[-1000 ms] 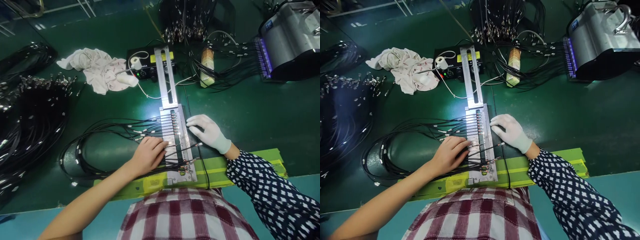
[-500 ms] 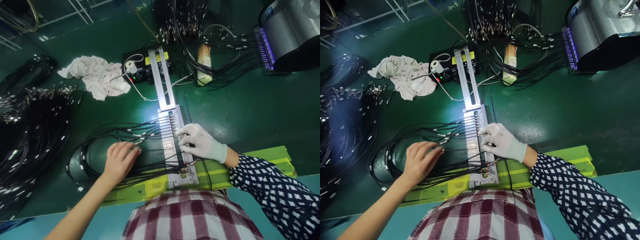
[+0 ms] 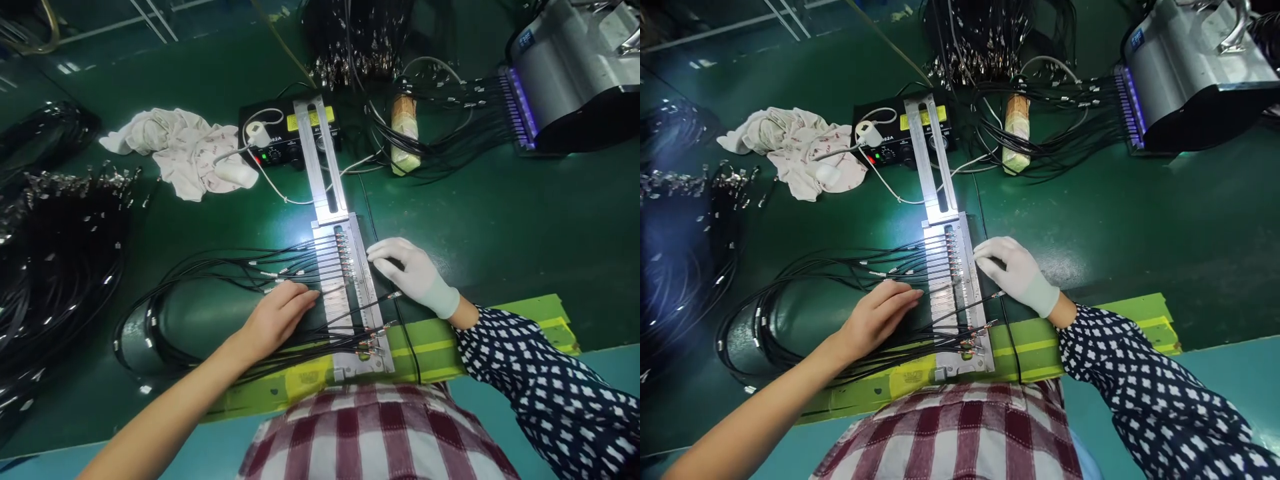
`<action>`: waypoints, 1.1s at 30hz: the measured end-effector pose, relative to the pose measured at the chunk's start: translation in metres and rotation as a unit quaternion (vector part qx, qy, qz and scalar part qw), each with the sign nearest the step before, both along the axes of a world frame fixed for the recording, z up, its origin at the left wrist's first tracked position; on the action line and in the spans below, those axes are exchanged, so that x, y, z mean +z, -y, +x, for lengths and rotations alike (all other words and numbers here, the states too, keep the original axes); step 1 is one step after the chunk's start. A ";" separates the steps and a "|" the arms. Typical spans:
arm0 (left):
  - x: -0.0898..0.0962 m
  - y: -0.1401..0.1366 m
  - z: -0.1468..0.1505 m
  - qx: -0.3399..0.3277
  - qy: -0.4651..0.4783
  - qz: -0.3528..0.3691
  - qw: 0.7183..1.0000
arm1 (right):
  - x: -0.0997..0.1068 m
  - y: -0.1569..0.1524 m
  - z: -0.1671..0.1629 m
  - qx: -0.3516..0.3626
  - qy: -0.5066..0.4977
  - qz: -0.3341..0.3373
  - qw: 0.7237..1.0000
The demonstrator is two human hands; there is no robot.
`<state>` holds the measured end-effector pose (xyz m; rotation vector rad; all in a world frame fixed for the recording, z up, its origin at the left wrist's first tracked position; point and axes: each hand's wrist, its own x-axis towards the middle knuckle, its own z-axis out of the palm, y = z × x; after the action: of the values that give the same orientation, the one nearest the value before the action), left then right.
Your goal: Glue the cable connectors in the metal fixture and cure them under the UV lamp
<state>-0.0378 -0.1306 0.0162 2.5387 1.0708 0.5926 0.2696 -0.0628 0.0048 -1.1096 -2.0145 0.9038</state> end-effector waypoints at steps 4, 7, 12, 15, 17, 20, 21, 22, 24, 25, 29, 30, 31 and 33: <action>-0.002 -0.004 0.001 -0.010 -0.010 -0.025 1.000 | 0.001 0.000 -0.003 0.009 0.013 -0.005 1.000; -0.006 -0.005 0.000 -0.010 -0.008 -0.023 1.000 | 0.001 0.000 -0.003 0.013 0.015 -0.008 1.000; -0.006 -0.007 0.002 -0.013 -0.043 0.009 0.999 | 0.003 0.000 -0.002 0.015 0.022 -0.013 1.000; -0.004 -0.007 0.004 -0.014 -0.055 0.012 0.998 | 0.004 0.000 -0.002 0.015 0.028 -0.017 0.999; -0.003 -0.006 0.004 -0.016 -0.058 0.006 0.998 | 0.004 0.001 -0.002 0.014 0.029 -0.017 0.999; -0.004 -0.006 0.002 -0.013 -0.057 -0.004 0.998 | 0.005 0.000 -0.002 0.015 0.031 -0.019 0.999; -0.004 -0.006 0.001 -0.009 -0.056 -0.007 0.998 | 0.005 0.000 -0.002 0.016 0.031 -0.019 0.999; -0.004 -0.006 0.001 -0.006 -0.055 -0.008 0.998 | 0.005 0.000 -0.003 0.016 0.031 -0.020 0.999; -0.005 -0.007 0.001 -0.005 -0.054 -0.005 0.999 | 0.004 0.000 -0.003 0.015 0.031 -0.020 0.999; -0.005 -0.009 0.001 -0.008 -0.055 -0.002 0.998 | 0.004 0.000 -0.003 0.014 0.030 -0.020 0.999; -0.002 -0.015 0.003 -0.025 -0.068 -0.003 0.997 | 0.002 -0.001 -0.003 0.012 0.030 -0.018 0.999; -0.001 -0.016 0.003 -0.028 -0.071 -0.003 0.997 | 0.002 -0.001 -0.003 0.012 0.031 -0.019 0.999; 0.000 -0.017 0.003 -0.031 -0.074 -0.003 0.997 | 0.002 -0.001 -0.003 0.013 0.033 -0.019 0.999; 0.001 -0.019 0.003 -0.036 -0.076 -0.005 0.996 | 0.003 -0.001 -0.002 0.013 0.036 -0.021 0.999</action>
<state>-0.0344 -0.1117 0.0170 2.6353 1.0237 0.3795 0.2672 -0.0621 0.0073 -1.1569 -2.0817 0.9351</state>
